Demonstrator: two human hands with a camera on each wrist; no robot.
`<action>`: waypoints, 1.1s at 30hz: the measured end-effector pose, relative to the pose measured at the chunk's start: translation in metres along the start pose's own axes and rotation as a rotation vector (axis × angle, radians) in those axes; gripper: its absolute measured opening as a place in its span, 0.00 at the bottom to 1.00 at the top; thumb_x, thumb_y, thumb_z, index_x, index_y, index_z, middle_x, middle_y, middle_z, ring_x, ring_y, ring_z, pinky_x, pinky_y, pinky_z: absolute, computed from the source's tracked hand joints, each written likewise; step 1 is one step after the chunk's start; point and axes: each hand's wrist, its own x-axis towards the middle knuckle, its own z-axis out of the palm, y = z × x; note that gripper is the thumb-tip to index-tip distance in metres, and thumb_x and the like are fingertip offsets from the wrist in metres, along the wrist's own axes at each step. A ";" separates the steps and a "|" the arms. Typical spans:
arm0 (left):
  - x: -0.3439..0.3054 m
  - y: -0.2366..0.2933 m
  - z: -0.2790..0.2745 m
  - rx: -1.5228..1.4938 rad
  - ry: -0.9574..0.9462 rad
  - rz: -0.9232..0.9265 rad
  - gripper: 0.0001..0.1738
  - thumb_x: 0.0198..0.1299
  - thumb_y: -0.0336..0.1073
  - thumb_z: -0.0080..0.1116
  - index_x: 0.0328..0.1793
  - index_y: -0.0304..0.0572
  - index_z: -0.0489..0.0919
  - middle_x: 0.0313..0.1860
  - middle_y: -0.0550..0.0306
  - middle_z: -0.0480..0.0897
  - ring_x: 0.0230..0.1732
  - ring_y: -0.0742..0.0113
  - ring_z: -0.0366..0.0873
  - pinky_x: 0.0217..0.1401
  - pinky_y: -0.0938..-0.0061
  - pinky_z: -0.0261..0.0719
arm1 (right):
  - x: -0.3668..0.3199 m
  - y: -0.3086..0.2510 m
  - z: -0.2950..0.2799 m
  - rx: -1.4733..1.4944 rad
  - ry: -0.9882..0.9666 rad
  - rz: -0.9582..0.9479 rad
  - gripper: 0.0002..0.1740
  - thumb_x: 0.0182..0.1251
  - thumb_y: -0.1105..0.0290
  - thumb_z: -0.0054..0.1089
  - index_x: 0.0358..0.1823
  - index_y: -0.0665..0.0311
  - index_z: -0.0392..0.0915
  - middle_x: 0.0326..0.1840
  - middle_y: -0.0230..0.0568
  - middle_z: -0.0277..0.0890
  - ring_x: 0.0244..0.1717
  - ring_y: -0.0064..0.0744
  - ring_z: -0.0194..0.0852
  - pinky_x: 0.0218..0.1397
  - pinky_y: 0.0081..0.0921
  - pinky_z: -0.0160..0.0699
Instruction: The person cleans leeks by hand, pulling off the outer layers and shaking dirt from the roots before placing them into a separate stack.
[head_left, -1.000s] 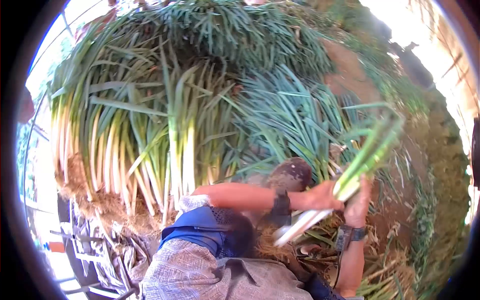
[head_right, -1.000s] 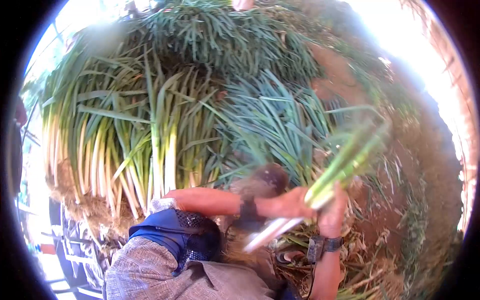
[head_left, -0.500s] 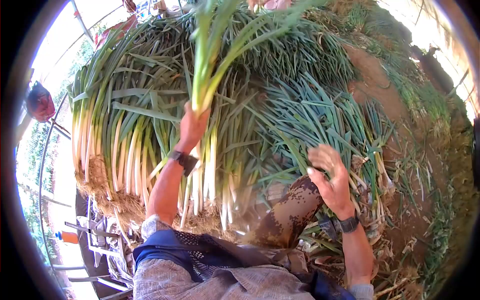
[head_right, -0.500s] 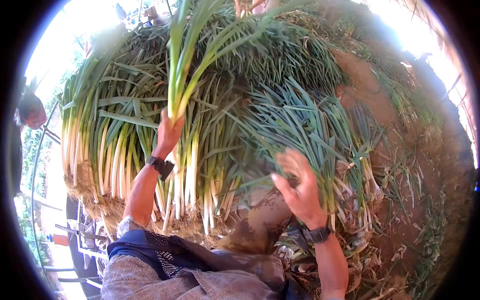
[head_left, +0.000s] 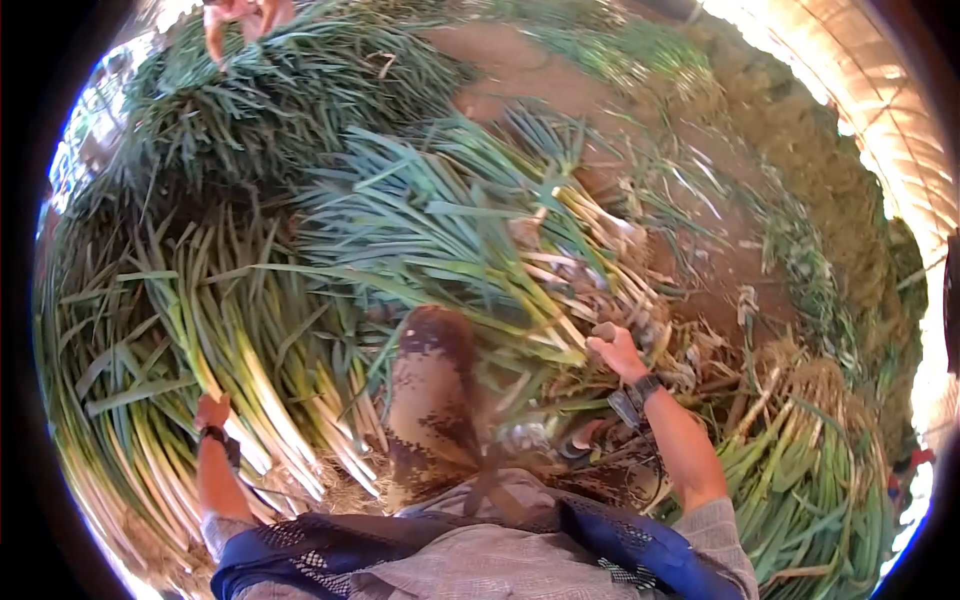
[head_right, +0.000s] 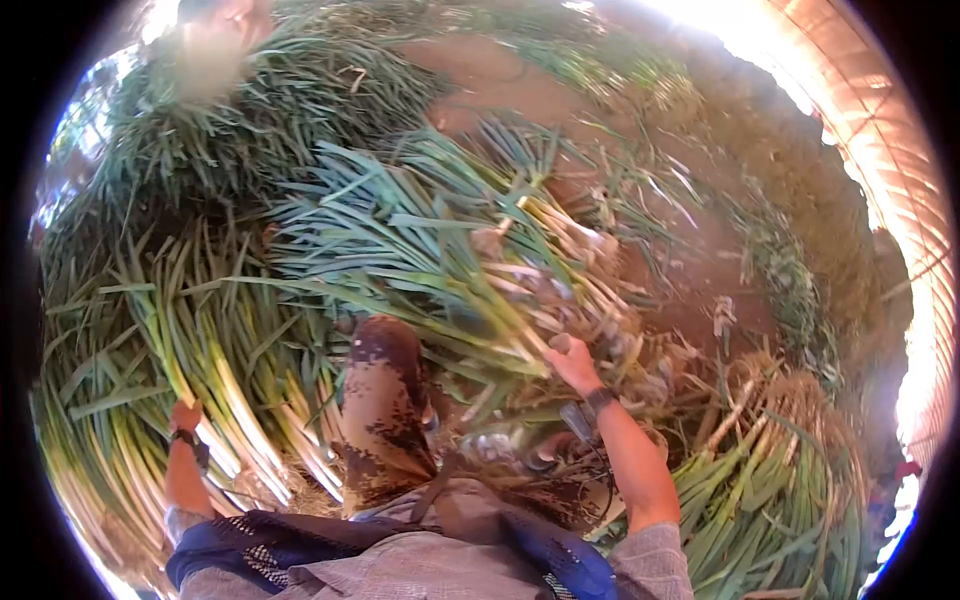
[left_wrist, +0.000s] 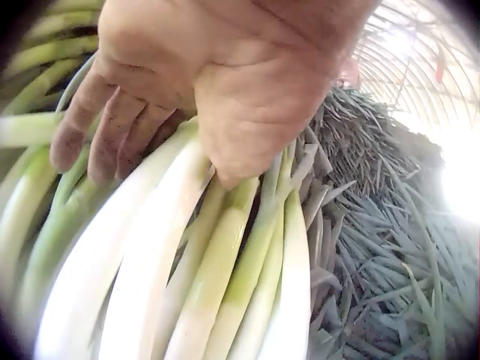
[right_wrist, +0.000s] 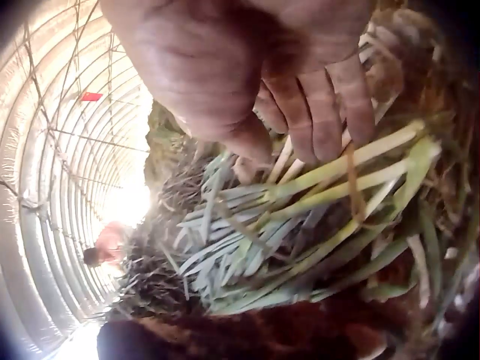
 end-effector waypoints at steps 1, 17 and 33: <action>-0.002 0.001 -0.016 -0.001 0.019 0.057 0.43 0.56 0.70 0.54 0.62 0.39 0.74 0.55 0.36 0.81 0.56 0.40 0.79 0.59 0.51 0.75 | 0.011 0.032 -0.008 -0.071 0.033 0.036 0.22 0.61 0.62 0.64 0.50 0.73 0.78 0.41 0.46 0.83 0.41 0.35 0.82 0.42 0.35 0.81; -0.311 0.442 -0.241 -1.463 -0.807 0.977 0.13 0.68 0.43 0.57 0.38 0.41 0.78 0.26 0.61 0.78 0.24 0.74 0.76 0.29 0.77 0.75 | 0.115 0.126 0.056 -0.619 0.093 -0.079 0.28 0.56 0.66 0.67 0.58 0.67 0.71 0.53 0.56 0.75 0.54 0.57 0.72 0.57 0.47 0.73; -0.353 0.467 -0.156 -1.025 -1.154 1.430 0.15 0.68 0.41 0.52 0.44 0.32 0.75 0.29 0.47 0.76 0.31 0.59 0.74 0.38 0.64 0.72 | 0.154 0.145 0.125 -0.735 -0.096 -0.112 0.33 0.40 0.59 0.78 0.47 0.64 0.72 0.47 0.54 0.77 0.50 0.57 0.74 0.58 0.50 0.66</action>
